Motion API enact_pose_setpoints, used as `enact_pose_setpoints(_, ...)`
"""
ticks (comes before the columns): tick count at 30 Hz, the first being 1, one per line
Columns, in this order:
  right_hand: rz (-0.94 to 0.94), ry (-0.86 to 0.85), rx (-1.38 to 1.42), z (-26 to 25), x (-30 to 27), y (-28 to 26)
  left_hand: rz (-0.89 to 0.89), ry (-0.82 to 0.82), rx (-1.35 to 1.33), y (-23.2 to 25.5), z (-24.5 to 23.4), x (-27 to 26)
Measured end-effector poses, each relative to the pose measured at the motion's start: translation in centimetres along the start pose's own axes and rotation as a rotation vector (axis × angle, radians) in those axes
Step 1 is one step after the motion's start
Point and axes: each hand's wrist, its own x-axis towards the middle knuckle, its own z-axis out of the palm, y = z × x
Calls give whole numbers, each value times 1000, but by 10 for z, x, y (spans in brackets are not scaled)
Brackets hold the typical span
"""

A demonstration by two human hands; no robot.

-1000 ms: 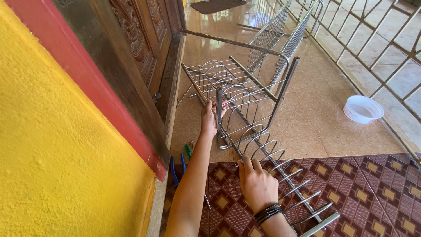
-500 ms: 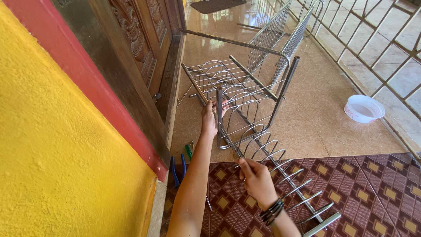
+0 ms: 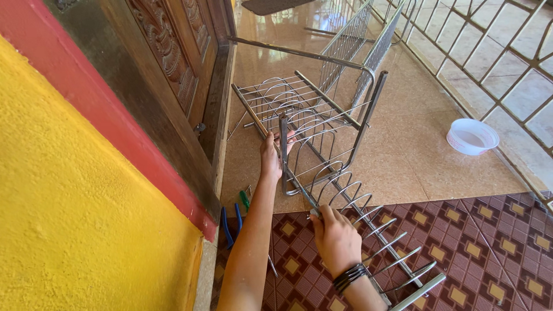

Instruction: The person assembles a metal dish rack by inserting vertical rods into the frame and securing them with a screwdriver. They adjust the rack components and tighten the connections to complete the assembly.

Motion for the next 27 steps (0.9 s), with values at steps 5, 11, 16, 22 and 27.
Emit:
enact_pose_setpoints(5, -7, -12, -23, 2, -4, -4, 16, -35, -15, 1, 0, 0)
enact_pose_setpoints(11, 560, -537, 1327, -19, 15, 6, 31, -33, 57, 0, 5, -8)
enact_pose_setpoints(16, 541, -452, 1187, -15, 13, -11, 28, -23, -30, -2, 10, -3)
enact_pose_setpoints(22, -216, 183, -95, -39, -5, -4, 26, -21, 11, -6, 2, 1)
enact_pose_setpoints(27, -100, 0, -152, -38, -5, -5, 9, -12, 3, -7, 2, 2)
